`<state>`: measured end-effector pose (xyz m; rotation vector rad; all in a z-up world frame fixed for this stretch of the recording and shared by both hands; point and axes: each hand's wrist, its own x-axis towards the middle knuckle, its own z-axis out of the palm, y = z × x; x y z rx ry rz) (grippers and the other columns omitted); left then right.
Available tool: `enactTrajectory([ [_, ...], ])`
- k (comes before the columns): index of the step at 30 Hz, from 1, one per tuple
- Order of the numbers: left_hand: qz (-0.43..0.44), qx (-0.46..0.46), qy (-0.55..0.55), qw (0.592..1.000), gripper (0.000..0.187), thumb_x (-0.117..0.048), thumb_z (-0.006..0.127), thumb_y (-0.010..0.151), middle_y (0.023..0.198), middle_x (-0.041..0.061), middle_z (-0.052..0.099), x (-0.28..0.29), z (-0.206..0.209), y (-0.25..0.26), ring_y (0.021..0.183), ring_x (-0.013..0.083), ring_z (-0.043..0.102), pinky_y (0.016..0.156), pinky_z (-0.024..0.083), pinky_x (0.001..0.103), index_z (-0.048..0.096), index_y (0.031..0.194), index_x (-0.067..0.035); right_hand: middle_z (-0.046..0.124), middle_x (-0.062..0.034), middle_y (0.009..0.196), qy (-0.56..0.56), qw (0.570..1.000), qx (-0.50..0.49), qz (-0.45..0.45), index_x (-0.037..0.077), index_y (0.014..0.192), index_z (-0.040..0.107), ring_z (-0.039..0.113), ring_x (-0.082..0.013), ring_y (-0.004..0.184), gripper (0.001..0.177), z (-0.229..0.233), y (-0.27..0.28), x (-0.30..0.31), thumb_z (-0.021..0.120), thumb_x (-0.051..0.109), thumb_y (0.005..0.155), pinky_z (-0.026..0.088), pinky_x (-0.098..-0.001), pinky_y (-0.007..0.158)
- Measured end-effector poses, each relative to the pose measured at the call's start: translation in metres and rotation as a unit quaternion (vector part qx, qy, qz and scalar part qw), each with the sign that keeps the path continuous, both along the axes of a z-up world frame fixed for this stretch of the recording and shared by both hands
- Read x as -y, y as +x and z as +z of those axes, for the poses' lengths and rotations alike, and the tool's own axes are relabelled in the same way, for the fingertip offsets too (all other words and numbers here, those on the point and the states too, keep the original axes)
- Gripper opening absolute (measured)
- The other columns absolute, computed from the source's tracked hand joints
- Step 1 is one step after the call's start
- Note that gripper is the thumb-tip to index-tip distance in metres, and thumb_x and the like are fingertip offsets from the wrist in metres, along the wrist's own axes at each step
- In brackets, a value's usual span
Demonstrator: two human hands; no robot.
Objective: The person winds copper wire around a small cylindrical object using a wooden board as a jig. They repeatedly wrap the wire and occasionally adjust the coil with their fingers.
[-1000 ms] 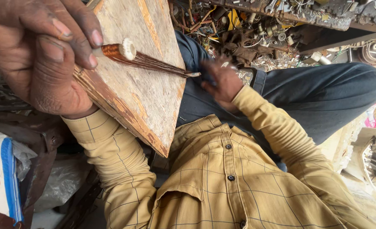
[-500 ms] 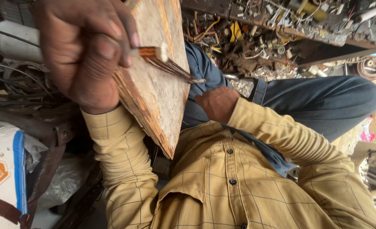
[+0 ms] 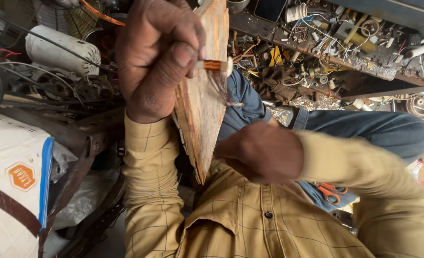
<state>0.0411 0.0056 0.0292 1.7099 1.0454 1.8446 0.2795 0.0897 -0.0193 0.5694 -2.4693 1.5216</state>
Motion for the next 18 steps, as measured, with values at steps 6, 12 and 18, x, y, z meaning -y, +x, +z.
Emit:
enactTrajectory([
  [6, 0.004, 0.009, -0.011, 1.0, 0.025, -0.031, 0.061, 0.115, 0.089, 0.005, 0.057, 0.006, 0.005, 0.009, 0.061, 0.0071, 0.049, 0.056, 0.042, 0.02, 0.055, 0.114, -0.007, 0.07, -0.0107, 0.09, 0.104, 0.979, -0.067, -0.164, -0.004, 0.11, 0.069, 0.067, -0.017, 0.078, 0.019, 0.057, -0.069, -0.106, 0.069, 0.015, 0.106, 0.054, -0.031, 0.068],
  [12, 0.017, 0.086, 0.003, 0.996, 0.025, -0.028, 0.064, 0.113, 0.081, 0.005, 0.052, 0.018, -0.006, -0.006, 0.064, 0.0132, 0.048, 0.064, 0.043, 0.024, 0.055, 0.11, -0.004, 0.078, -0.0154, 0.094, -0.011, 0.923, 0.169, -0.347, -0.002, 0.107, 0.078, 0.074, -0.0234, 0.081, 0.044, -0.19, -0.086, -0.124, 0.082, 0.039, 0.09, 0.06, -0.0367, 0.073],
  [18, 0.056, 0.104, 0.049, 0.992, 0.02, -0.023, 0.062, 0.114, 0.072, 0.008, 0.051, 0.012, -0.028, -0.04, 0.058, 0.0174, 0.047, 0.065, 0.045, 0.033, 0.057, 0.11, -0.004, 0.076, -0.0138, 0.09, 0.078, 0.927, 0.14, -0.339, 0.002, 0.098, 0.077, 0.075, -0.0247, 0.077, 0.024, -0.249, -0.012, -0.027, 0.08, 0.025, 0.09, 0.06, -0.0365, 0.071],
])
